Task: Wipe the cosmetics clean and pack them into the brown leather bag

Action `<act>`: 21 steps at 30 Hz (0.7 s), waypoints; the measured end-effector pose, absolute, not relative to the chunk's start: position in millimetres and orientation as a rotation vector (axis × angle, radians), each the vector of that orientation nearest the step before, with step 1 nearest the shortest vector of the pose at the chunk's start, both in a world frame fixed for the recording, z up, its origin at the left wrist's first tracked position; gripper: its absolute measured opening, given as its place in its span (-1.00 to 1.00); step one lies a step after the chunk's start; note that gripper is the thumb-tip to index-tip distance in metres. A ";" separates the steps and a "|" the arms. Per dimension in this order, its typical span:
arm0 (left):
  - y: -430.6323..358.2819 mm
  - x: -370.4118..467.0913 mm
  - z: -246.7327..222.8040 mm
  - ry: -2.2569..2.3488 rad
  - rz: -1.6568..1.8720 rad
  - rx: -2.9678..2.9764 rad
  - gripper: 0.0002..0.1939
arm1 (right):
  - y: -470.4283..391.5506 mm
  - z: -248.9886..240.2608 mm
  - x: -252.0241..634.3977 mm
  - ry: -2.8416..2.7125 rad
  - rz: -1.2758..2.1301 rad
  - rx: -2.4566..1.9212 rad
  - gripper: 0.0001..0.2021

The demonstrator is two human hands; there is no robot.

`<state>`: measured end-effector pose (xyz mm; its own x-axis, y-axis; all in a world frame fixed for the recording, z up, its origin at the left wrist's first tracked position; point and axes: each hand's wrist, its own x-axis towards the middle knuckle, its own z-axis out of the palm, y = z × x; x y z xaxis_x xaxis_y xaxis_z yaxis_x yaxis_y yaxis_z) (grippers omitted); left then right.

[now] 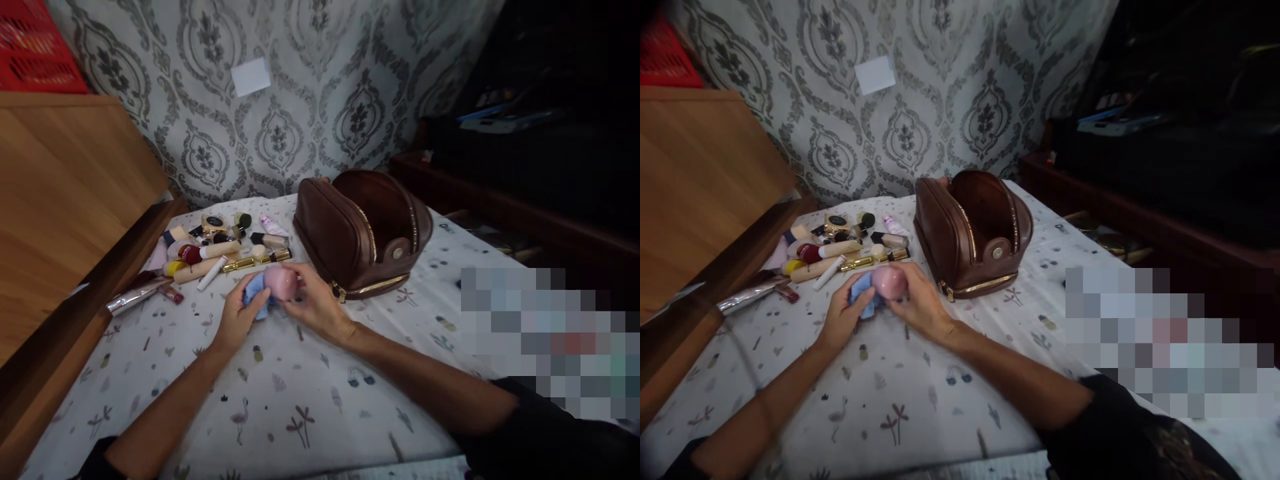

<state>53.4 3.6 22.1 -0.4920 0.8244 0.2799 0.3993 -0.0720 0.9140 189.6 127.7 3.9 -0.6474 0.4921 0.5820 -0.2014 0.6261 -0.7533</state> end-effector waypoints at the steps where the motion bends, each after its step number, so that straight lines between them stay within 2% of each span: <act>1: 3.8 53.2 22.2 1.831 1.581 1.330 -0.56 | 127.0 5.4 190.6 -2.044 1.008 -0.198 -0.51; 5: 4.9 50.2 17.3 1.732 1.576 1.231 -0.54 | 126.1 6.7 192.8 -2.069 0.859 -0.136 -0.50; 10: 6.8 46.8 8.4 1.663 1.625 0.944 -0.50 | 128.0 -1.4 190.3 -2.027 0.815 -0.171 -0.36; 15: 8.1 47.1 8.9 1.731 1.660 0.967 -0.57 | 127.8 -2.9 188.6 -2.025 0.833 -0.191 -0.50; 21: 19.3 52.3 18.6 1.880 1.733 1.075 -0.63 | 127.6 3.9 191.2 -2.053 0.937 -0.294 -0.50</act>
<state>52.3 19.3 18.6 -0.6429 0.7325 0.2240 0.2831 -0.0446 0.9581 191.2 127.6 3.9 -0.6207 0.5054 0.5994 -0.1215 0.6933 -0.7104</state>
